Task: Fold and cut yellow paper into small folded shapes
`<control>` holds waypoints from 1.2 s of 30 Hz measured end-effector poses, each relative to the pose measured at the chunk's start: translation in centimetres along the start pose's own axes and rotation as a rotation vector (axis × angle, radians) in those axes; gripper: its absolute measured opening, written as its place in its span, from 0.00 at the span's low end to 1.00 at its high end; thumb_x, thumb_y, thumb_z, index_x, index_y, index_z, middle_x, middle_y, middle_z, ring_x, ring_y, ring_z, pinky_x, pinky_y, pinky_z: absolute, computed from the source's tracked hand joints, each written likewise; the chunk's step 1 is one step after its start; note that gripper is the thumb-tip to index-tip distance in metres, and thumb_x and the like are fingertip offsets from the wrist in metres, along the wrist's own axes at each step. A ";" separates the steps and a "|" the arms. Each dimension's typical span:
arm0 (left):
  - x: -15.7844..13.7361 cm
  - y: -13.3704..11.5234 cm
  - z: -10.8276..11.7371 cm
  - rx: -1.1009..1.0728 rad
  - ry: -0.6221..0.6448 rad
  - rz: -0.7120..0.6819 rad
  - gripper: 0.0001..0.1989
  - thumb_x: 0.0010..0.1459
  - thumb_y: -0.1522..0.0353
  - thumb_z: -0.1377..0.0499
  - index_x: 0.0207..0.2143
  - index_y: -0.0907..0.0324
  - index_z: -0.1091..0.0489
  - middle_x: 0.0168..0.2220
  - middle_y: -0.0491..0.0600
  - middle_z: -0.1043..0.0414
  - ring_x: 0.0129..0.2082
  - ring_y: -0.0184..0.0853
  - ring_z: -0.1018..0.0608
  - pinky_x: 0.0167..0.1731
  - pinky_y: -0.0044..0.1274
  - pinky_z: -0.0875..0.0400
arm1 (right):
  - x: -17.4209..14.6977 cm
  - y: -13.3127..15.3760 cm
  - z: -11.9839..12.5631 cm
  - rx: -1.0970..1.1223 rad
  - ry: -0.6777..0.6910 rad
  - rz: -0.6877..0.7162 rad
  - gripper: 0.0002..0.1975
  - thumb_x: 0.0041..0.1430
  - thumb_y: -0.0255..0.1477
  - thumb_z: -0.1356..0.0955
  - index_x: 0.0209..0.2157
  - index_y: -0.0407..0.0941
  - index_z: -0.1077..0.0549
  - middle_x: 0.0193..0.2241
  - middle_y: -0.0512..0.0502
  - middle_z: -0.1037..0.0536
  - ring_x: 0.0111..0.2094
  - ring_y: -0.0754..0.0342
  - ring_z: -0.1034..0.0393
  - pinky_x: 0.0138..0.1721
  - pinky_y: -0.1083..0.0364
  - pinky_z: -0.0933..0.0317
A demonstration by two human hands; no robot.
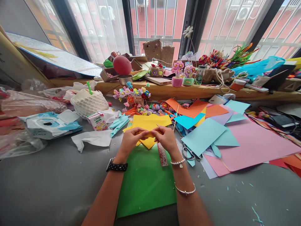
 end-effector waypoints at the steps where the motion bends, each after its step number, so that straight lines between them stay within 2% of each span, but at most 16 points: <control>1: 0.0 0.0 0.0 0.005 -0.002 0.002 0.11 0.39 0.64 0.39 0.23 0.64 0.29 0.22 0.49 0.28 0.23 0.33 0.25 0.26 0.22 0.30 | 0.0 0.0 0.0 -0.003 -0.002 -0.001 0.13 0.44 0.37 0.33 0.22 0.40 0.30 0.14 0.50 0.31 0.15 0.59 0.37 0.17 0.60 0.44; 9: 0.2 0.2 0.8 -0.021 -0.045 0.023 0.12 0.36 0.63 0.37 0.21 0.64 0.29 0.19 0.47 0.28 0.20 0.31 0.26 0.23 0.21 0.31 | 0.1 -0.6 1.1 0.020 -0.110 -0.034 0.15 0.39 0.39 0.31 0.18 0.42 0.33 0.11 0.53 0.34 0.13 0.60 0.39 0.15 0.60 0.46; 16: 0.4 1.4 1.0 -0.145 -0.064 0.102 0.11 0.37 0.64 0.37 0.24 0.63 0.28 0.20 0.46 0.28 0.19 0.30 0.25 0.24 0.20 0.31 | 0.2 -1.2 0.7 0.181 -0.093 -0.086 0.14 0.37 0.38 0.30 0.16 0.41 0.32 0.11 0.53 0.34 0.12 0.62 0.42 0.15 0.60 0.47; 22: 0.3 1.1 1.9 -0.133 -0.151 0.085 0.10 0.36 0.64 0.37 0.21 0.61 0.29 0.19 0.44 0.29 0.18 0.28 0.26 0.22 0.19 0.32 | 0.0 -1.3 0.7 0.204 -0.084 -0.122 0.15 0.38 0.39 0.30 0.18 0.41 0.31 0.13 0.51 0.31 0.13 0.61 0.40 0.16 0.60 0.45; 27: 0.4 1.1 2.3 -0.134 -0.176 0.041 0.12 0.38 0.62 0.38 0.25 0.61 0.30 0.21 0.44 0.29 0.19 0.27 0.27 0.23 0.19 0.33 | 0.0 -0.9 0.2 0.145 -0.013 -0.099 0.16 0.41 0.40 0.32 0.19 0.41 0.31 0.14 0.51 0.31 0.15 0.61 0.38 0.18 0.60 0.43; 31: 0.3 0.8 2.9 -0.162 -0.220 -0.003 0.16 0.39 0.63 0.39 0.32 0.62 0.31 0.25 0.44 0.29 0.24 0.27 0.27 0.26 0.18 0.33 | 0.0 -0.5 -1.0 0.045 0.077 -0.036 0.15 0.43 0.40 0.33 0.20 0.41 0.30 0.15 0.51 0.31 0.17 0.60 0.37 0.20 0.61 0.44; 34: 0.3 1.0 2.3 -0.245 -0.187 0.039 0.21 0.38 0.65 0.38 0.38 0.61 0.36 0.26 0.44 0.30 0.26 0.27 0.27 0.28 0.19 0.32 | 0.0 -0.3 -0.7 0.011 0.017 0.001 0.14 0.44 0.39 0.34 0.20 0.41 0.29 0.17 0.51 0.32 0.19 0.61 0.39 0.20 0.61 0.45; 36: 0.3 1.3 1.4 -0.304 -0.129 0.095 0.21 0.38 0.67 0.37 0.37 0.62 0.37 0.28 0.45 0.29 0.27 0.28 0.26 0.30 0.20 0.31 | 0.0 -0.4 -0.7 0.036 0.004 -0.003 0.14 0.45 0.39 0.34 0.20 0.41 0.30 0.17 0.51 0.32 0.19 0.61 0.40 0.20 0.61 0.46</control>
Point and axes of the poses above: each hand's wrist, its own x-axis towards the middle knuckle, its own z-axis out of the back of the hand, y = z × x, the point moved 10 cm from there along x, towards the middle knuckle
